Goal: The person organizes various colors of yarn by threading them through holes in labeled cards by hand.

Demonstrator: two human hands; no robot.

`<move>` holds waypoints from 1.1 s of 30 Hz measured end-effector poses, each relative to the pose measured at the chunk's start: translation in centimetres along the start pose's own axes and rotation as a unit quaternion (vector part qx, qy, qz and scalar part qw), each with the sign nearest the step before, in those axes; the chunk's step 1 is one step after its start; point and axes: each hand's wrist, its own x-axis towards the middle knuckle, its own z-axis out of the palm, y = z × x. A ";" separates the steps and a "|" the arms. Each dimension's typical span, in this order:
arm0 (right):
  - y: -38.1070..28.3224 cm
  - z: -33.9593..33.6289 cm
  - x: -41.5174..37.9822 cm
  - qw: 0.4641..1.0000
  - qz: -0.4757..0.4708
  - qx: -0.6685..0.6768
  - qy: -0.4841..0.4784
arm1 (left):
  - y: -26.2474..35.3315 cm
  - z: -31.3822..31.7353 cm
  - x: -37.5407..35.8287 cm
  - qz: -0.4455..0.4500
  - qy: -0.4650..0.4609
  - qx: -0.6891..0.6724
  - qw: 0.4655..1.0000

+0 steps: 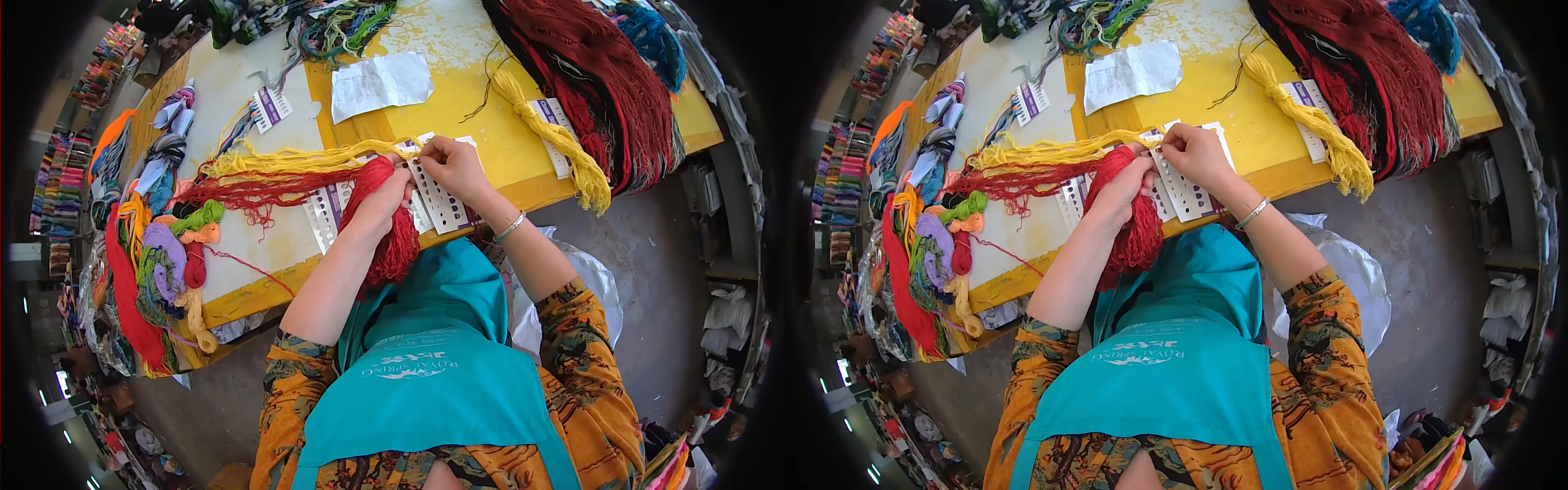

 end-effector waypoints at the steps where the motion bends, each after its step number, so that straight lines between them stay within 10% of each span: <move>1: 0.0 0.1 0.0 1.000 0.000 0.000 0.000 | 0.0 0.1 -0.1 0.006 0.010 0.001 1.000; 18: -0.2 -0.2 0.8 0.999 0.028 -0.004 -0.038 | 0.1 -2.5 0.1 0.082 0.026 0.125 0.988; 28: -1.4 0.8 0.8 0.975 0.028 -0.216 -0.038 | 2.6 -2.2 -1.0 -0.070 -0.114 -0.020 0.991; 33: -0.5 -0.1 1.0 0.995 0.048 -0.048 -0.071 | 1.9 -2.8 0.0 -0.078 -0.101 -0.086 0.988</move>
